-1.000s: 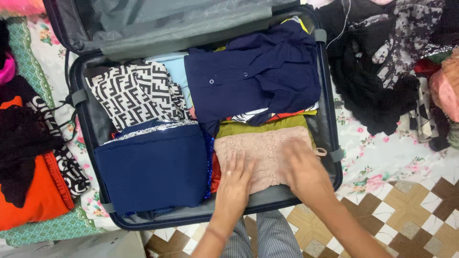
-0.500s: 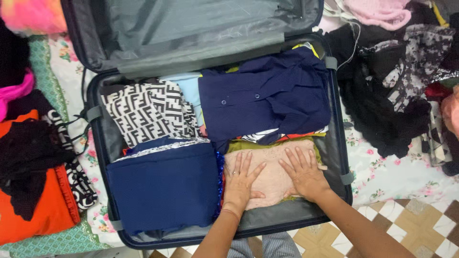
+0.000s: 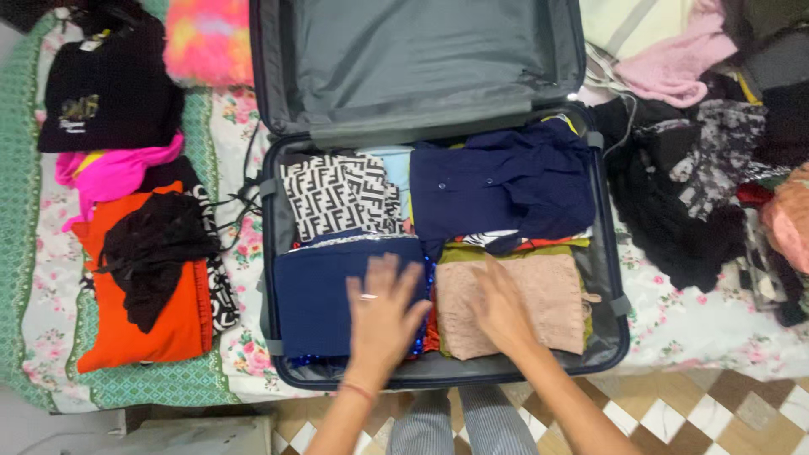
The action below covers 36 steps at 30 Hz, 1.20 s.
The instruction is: The person folds various clothing items, including a patterned top, a pink towel, a pink swimsuit, a yellow swimsuit, and black underwear, and places them into an open suitcase on a bed.
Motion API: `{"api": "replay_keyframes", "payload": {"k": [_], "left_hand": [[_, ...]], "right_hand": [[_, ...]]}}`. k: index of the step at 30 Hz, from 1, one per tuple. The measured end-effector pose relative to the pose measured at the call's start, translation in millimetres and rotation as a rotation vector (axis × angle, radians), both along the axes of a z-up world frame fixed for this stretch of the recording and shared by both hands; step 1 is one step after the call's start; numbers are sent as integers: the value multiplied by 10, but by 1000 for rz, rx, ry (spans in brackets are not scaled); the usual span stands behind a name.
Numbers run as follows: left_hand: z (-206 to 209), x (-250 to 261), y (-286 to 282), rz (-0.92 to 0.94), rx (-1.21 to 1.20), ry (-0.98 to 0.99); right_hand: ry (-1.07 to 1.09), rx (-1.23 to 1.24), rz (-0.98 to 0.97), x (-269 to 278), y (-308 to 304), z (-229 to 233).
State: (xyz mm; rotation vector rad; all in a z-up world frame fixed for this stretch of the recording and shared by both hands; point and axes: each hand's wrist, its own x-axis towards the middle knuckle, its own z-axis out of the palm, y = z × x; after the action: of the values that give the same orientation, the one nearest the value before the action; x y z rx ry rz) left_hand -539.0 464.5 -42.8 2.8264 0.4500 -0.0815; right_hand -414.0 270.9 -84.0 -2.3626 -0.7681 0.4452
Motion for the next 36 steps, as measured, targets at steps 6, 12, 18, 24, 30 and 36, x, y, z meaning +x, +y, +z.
{"api": "replay_keyframes", "payload": {"k": [6, 12, 18, 24, 30, 36], "left_hand": [[-25, -142, 963, 149, 29, 70], [-396, -575, 957, 132, -148, 50], [-575, -668, 872, 163, -104, 48], [-155, -689, 1015, 74, -185, 82], [-24, -736, 1181, 6, -117, 460], [-150, -743, 1149, 9, -79, 388]], "right_hand": [[-9, 200, 221, 171, 1483, -207], [48, 132, 248, -349, 1391, -539], [-16, 98, 351, -281, 1419, -588], [-31, -8, 396, -308, 1367, 73], [18, -266, 672, -514, 1340, 330], [7, -277, 690, -487, 1330, 293]]}}
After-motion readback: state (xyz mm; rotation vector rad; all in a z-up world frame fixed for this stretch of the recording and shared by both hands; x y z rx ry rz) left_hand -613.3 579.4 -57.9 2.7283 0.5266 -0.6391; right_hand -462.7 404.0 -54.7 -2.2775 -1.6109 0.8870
